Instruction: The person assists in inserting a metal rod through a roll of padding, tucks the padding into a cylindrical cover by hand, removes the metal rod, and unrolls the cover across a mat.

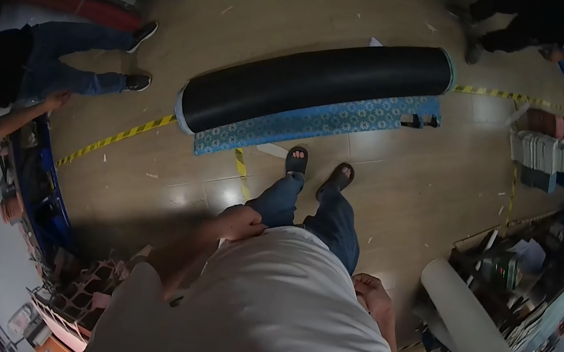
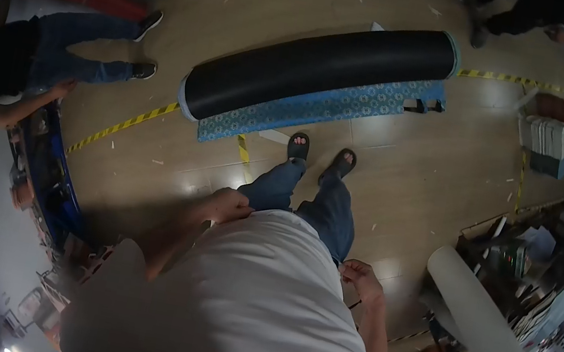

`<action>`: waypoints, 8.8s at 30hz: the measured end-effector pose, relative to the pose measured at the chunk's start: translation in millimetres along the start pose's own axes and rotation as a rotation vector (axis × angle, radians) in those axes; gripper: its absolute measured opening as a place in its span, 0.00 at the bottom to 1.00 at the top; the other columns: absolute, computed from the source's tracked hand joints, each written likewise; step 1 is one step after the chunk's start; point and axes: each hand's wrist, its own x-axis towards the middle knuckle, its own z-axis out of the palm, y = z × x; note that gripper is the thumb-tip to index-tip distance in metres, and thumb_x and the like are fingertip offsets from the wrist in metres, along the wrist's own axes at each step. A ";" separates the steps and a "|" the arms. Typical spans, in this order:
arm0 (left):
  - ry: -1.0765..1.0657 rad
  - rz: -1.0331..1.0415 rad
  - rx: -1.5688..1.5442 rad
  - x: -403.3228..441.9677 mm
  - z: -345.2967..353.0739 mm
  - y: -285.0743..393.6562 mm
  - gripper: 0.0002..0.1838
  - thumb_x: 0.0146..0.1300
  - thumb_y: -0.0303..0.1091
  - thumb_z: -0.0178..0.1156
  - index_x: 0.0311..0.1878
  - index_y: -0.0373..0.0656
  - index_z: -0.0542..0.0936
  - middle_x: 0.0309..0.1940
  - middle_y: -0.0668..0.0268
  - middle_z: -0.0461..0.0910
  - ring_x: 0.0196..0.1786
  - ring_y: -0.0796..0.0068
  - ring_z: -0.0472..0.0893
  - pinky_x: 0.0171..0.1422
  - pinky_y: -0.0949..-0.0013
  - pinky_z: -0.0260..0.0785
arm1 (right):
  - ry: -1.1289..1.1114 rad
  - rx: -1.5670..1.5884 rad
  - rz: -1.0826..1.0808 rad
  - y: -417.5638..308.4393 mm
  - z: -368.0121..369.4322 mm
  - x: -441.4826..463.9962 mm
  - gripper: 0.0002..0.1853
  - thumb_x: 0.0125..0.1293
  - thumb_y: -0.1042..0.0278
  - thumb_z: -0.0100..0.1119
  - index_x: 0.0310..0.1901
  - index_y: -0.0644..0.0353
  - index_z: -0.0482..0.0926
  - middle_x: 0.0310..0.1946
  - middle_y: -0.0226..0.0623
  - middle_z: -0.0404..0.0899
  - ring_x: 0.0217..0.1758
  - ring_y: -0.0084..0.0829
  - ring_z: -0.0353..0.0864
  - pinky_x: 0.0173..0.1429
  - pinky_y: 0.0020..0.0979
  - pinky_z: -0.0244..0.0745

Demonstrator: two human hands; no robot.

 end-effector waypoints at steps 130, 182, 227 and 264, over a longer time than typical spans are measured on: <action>1.290 0.185 -0.169 660.5 -390.1 -265.5 0.38 0.74 0.56 0.54 0.81 0.49 0.63 0.84 0.56 0.55 0.88 0.55 0.45 0.87 0.35 0.27 | 0.301 -1.384 -1.300 -559.8 251.5 818.5 0.34 0.79 0.44 0.51 0.77 0.57 0.68 0.80 0.53 0.60 0.82 0.54 0.61 0.83 0.54 0.52; 1.868 -1.206 -0.666 502.7 -169.4 -863.0 0.37 0.69 0.61 0.63 0.75 0.52 0.72 0.77 0.58 0.66 0.81 0.56 0.62 0.84 0.48 0.48 | -0.644 -2.627 0.214 -449.3 901.8 1068.2 0.18 0.78 0.59 0.54 0.54 0.61 0.86 0.46 0.45 0.86 0.51 0.35 0.86 0.59 0.35 0.78; 1.893 -1.219 -0.708 505.3 -168.6 -864.1 0.35 0.66 0.61 0.66 0.73 0.56 0.75 0.75 0.61 0.69 0.80 0.57 0.63 0.84 0.48 0.48 | -0.861 -3.155 0.771 -402.0 879.4 1084.6 0.31 0.76 0.39 0.48 0.60 0.60 0.83 0.54 0.55 0.86 0.60 0.52 0.84 0.67 0.44 0.75; 1.940 -1.217 -0.736 508.0 -167.3 -864.1 0.31 0.68 0.61 0.63 0.70 0.60 0.78 0.75 0.65 0.70 0.80 0.63 0.64 0.84 0.51 0.50 | -0.833 -3.215 0.570 -386.2 869.6 1048.3 0.35 0.80 0.36 0.32 0.67 0.54 0.80 0.64 0.53 0.80 0.66 0.52 0.78 0.77 0.46 0.58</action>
